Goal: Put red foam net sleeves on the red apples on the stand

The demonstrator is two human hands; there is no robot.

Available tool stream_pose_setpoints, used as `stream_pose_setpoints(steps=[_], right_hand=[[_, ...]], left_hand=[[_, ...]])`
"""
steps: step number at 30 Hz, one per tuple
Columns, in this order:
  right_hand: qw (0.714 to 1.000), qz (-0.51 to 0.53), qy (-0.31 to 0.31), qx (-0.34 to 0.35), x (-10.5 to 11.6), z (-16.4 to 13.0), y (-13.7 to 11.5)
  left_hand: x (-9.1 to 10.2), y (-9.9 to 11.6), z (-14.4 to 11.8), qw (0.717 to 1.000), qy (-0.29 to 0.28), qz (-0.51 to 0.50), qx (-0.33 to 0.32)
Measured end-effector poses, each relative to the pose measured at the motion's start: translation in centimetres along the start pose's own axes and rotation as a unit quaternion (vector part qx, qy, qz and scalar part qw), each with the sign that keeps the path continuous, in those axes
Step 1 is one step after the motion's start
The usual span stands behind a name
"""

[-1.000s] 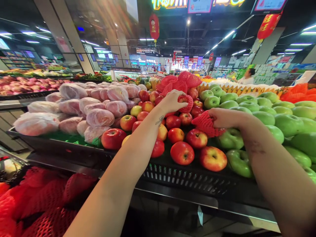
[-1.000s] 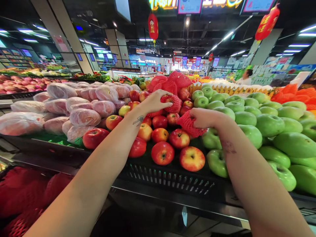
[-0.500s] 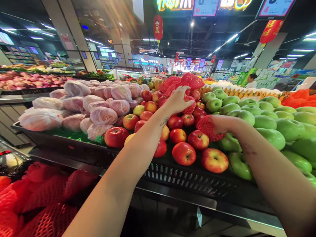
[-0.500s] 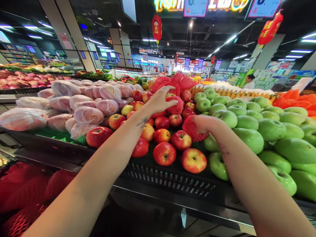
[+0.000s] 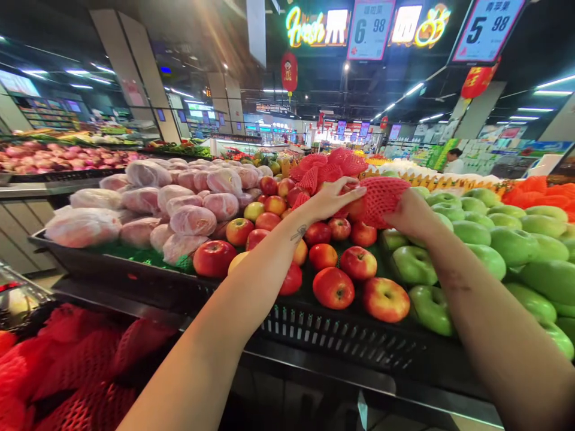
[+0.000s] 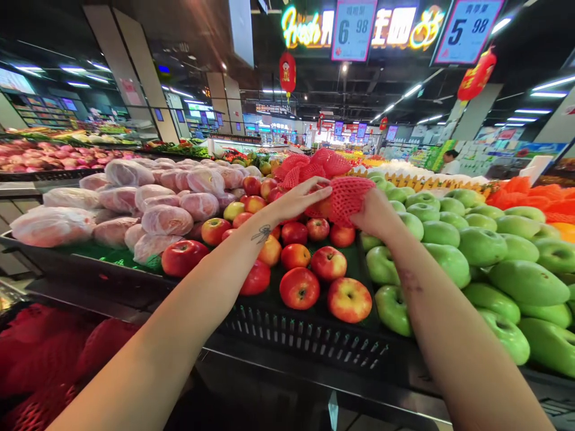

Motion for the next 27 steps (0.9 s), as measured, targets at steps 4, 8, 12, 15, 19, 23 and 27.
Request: stream_pose_setpoints(steps=[4, 8, 12, 15, 19, 23, 27], right_hand=[[0.995, 0.057, 0.061, 0.057, -1.2, 0.5, -0.1], [0.989, 0.097, 0.069, 0.089, -2.2, 0.7, 1.0], [0.992, 0.049, 0.058, 0.101, -3.1, 0.8, 1.3], [0.992, 0.034, 0.07, 0.096, -3.2, 0.8, 0.8], [0.988, 0.095, 0.108, 0.052, -3.0, 0.8, 0.2], [0.949, 0.29, 0.116, -0.032, -3.0, 0.8, -0.1], [0.884, 0.448, 0.13, -0.023, -2.4, 0.4, -1.6]], left_hand=[[0.0, 0.6, -0.5, 0.997, -0.032, -0.059, 0.022], [0.2, 1.7, -1.4, 0.993, -0.068, -0.037, 0.084], [-0.2, 2.5, -1.8, 0.988, -0.109, -0.005, 0.108], [-0.5, 2.6, -1.7, 0.991, -0.097, -0.019, 0.088], [-1.0, 2.3, -1.1, 0.994, -0.019, -0.068, 0.077], [-1.2, 2.0, -0.2, 0.969, 0.105, -0.206, 0.081], [0.0, 2.2, -0.2, 0.911, 0.2, -0.349, 0.089]])
Point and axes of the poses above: each hand's wrist, its own z-axis towards the middle knuckle, its own x-axis out of the back of the hand, y = z × x, the point moved 1 cm from there along z, towards the middle knuckle, and after that the axes turned 8 degrees about -y, right-handed, at the moved point
